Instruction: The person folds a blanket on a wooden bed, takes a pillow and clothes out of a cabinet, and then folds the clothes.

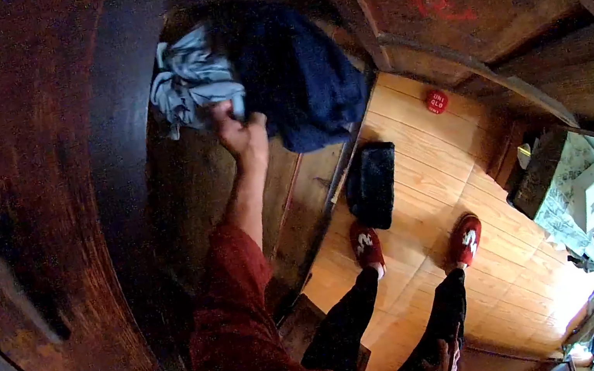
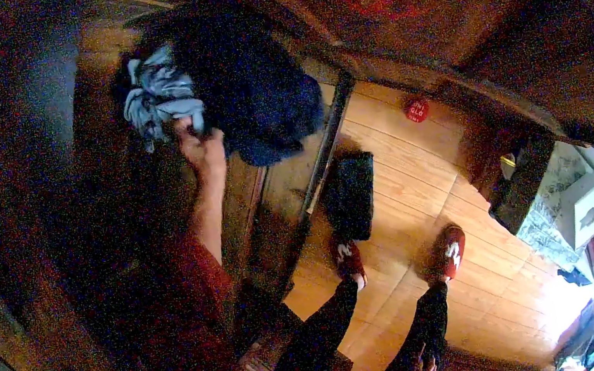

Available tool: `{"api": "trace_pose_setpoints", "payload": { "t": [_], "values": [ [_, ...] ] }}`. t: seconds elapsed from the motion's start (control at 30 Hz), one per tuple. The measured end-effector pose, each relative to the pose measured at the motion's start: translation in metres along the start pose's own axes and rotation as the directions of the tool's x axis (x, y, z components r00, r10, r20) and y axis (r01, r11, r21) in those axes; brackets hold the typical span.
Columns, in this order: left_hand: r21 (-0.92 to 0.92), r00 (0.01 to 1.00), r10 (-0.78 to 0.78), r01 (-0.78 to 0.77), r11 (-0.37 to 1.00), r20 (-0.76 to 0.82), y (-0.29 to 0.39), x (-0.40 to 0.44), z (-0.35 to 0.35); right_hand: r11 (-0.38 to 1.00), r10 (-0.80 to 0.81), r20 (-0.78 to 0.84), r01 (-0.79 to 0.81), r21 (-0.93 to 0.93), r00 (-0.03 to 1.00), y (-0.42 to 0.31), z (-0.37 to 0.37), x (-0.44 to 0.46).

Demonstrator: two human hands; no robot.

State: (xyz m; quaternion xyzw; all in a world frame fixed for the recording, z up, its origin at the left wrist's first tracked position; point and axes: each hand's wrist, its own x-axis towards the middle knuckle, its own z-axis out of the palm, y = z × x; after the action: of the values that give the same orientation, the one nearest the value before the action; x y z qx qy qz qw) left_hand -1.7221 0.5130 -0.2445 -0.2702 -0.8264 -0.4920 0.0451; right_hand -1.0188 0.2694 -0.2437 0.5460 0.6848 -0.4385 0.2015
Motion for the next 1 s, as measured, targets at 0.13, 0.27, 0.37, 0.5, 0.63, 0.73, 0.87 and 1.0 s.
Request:
{"api": "trace_pose_setpoints", "payload": {
  "t": [0.13, 0.27, 0.37, 0.5, 0.63, 0.73, 0.87, 1.0],
  "values": [
    [-0.148, 0.951, -0.217, 0.252, 0.956, 0.221, 0.055, -0.096, -0.031, 0.646, 0.652, 0.213, -0.68, 0.347, 0.728, -0.04, -0.038, 0.035],
    [-0.148, 0.683, -0.579, 0.694, 0.705, 0.445, 0.144, -0.174, -0.074, 0.847, 0.503, 0.132, -0.518, 0.122, 0.854, 0.023, -0.006, 0.012],
    [-0.054, 0.397, -0.642, 0.873, 0.484, 0.656, 0.167, -0.231, -0.112, 0.888, 0.438, 0.11, -0.448, 0.103, 0.892, 0.024, -0.013, 0.007],
    [-0.027, 0.076, -0.381, 0.991, 0.132, 0.921, 0.187, -0.268, -0.134, 0.903, 0.398, 0.122, -0.412, 0.122, 0.909, 0.018, -0.014, 0.008],
    [0.162, -0.172, -0.293, 0.985, -0.06, 0.941, 0.194, -0.3, -0.141, 0.91, 0.366, 0.12, -0.382, 0.162, 0.923, 0.013, -0.014, 0.005],
    [0.104, -0.117, -0.191, 0.992, -0.075, 0.975, 0.218, -0.309, -0.139, 0.91, 0.342, 0.114, -0.358, 0.207, 0.933, 0.004, -0.02, 0.011],
    [0.181, -0.132, -0.176, 0.934, 0.307, 0.976, 0.207, -0.35, -0.165, 0.789, 0.314, 0.11, -0.324, 0.523, 0.943, -0.031, -0.043, 0.011],
    [0.168, -0.109, -0.224, 0.949, 0.266, 0.969, 0.281, -0.306, -0.167, -0.223, 0.2, 0.219, -0.173, 0.959, 0.955, -0.102, -0.097, 0.02]
  ]
}}
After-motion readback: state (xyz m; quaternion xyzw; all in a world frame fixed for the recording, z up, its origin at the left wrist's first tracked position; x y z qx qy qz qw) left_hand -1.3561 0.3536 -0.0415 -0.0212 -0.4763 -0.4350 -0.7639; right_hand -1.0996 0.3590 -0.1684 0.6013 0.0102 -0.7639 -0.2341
